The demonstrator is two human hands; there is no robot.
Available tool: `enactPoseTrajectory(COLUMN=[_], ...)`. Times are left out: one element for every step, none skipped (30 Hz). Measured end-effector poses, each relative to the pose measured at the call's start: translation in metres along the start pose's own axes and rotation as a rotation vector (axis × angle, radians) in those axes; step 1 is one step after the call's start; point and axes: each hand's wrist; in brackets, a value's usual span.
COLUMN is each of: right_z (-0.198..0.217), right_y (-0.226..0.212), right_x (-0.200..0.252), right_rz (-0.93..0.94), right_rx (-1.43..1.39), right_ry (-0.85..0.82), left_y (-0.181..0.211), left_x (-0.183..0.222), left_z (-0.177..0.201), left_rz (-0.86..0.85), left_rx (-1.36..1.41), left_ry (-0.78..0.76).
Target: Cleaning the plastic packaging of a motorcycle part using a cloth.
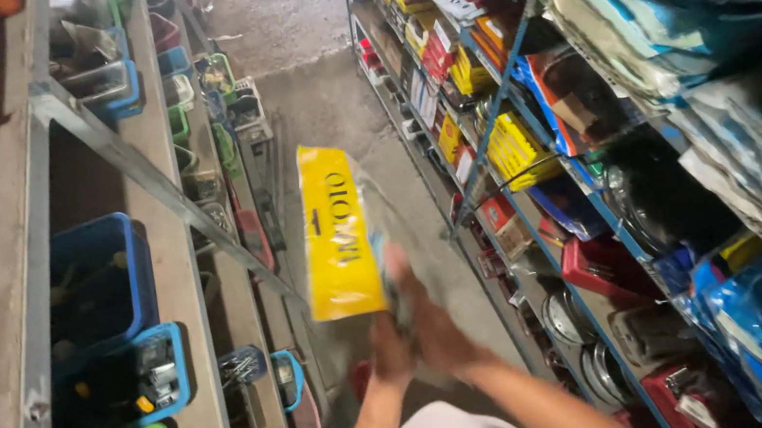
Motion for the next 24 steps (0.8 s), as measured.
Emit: enactPoseTrajectory(right_z=[0.001,0.003,0.000,-0.004,-0.007,-0.009,-0.010,-0.012,-0.016,-0.020,-0.023,-0.020,-0.016,-0.012,-0.008,-0.003,0.002,-0.001,-0.005,-0.007,-0.011,-0.015,-0.018,-0.012], right_y=[-0.005,-0.009,0.007,0.022,0.037,0.020,0.004,-0.013,0.001,0.016,0.030,0.027,0.024,0.021,0.030,0.039,0.047,0.060,0.072,0.084,0.072,0.059,0.046,0.033], right_x=[-0.022,-0.047,-0.057,-0.066,-0.075,-0.070,-0.065,-0.057,-0.053,-0.050,-0.047,-0.059,-0.070,-0.082,-0.087,-0.094,-0.101,-0.097,-0.093,-0.090,-0.070,-0.048,-0.026,-0.027], right_rz=[-0.081,-0.153,-0.148,-0.157,-0.167,-0.169,-0.153,-0.141,-0.147,-0.096,-0.046,-0.052,-0.091,-0.127,-0.131,0.041,0.213,0.212,0.219,0.231,0.235,0.129,0.022,0.022], right_rx=[-0.351,-0.699,-0.695,-0.570,-0.446,-0.447,-0.541,-0.635,-0.638,-0.370,-0.101,-0.105,-0.206,-0.306,-0.309,-0.222,-0.133,-0.132,-0.062,0.010,0.011,-0.024,-0.059,-0.055], right_ry=[0.134,0.269,0.271,0.257,0.244,0.246,0.201,0.161,0.168,0.083,-0.002,0.004,0.066,0.125,0.129,0.168,0.205,0.208,0.204,0.196,0.195,0.102,0.009,0.010], left_y=[0.011,0.023,0.040,0.057,0.073,0.090,0.107,0.122,0.123,0.124,0.126,0.100,0.073,0.047,0.063,0.080,0.097,0.104,0.112,0.120,0.108,0.097,0.084,0.063], left_x=[-0.001,-0.007,-0.016,-0.022,-0.029,-0.033,-0.038,-0.041,-0.048,-0.056,-0.065,-0.073,-0.080,-0.086,-0.075,-0.066,-0.057,-0.057,-0.056,-0.056,-0.060,-0.063,-0.065,-0.068], left_z=[-0.008,-0.017,-0.024,-0.031,-0.039,-0.044,-0.049,-0.055,-0.048,-0.042,-0.037,-0.027,-0.018,-0.008,-0.018,-0.029,-0.041,-0.048,-0.055,-0.063,-0.046,-0.029,-0.013,-0.002], left_rz=[-0.020,-0.046,-0.050,-0.088,-0.125,-0.123,-0.154,-0.180,-0.171,-0.100,-0.028,-0.020,0.068,0.153,0.157,-0.007,-0.172,-0.170,-0.198,-0.232,-0.237,-0.121,-0.006,-0.005], left_rx=[-0.010,-0.019,-0.018,-0.034,-0.049,-0.051,-0.069,-0.089,-0.094,0.067,0.227,0.222,0.259,0.297,0.293,0.173,0.052,0.052,0.154,0.258,0.260,0.260,0.260,0.262], left_ry=[0.021,0.037,0.031,0.061,0.091,0.091,0.124,0.155,0.154,0.130,0.106,0.106,0.099,0.094,0.095,-0.034,-0.164,-0.166,-0.151,-0.136,-0.137,-0.058,0.022,0.019])
Point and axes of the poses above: each hand's wrist, its own x-axis away from the middle knuckle, its own z-axis out of the back of the hand, y = z × x
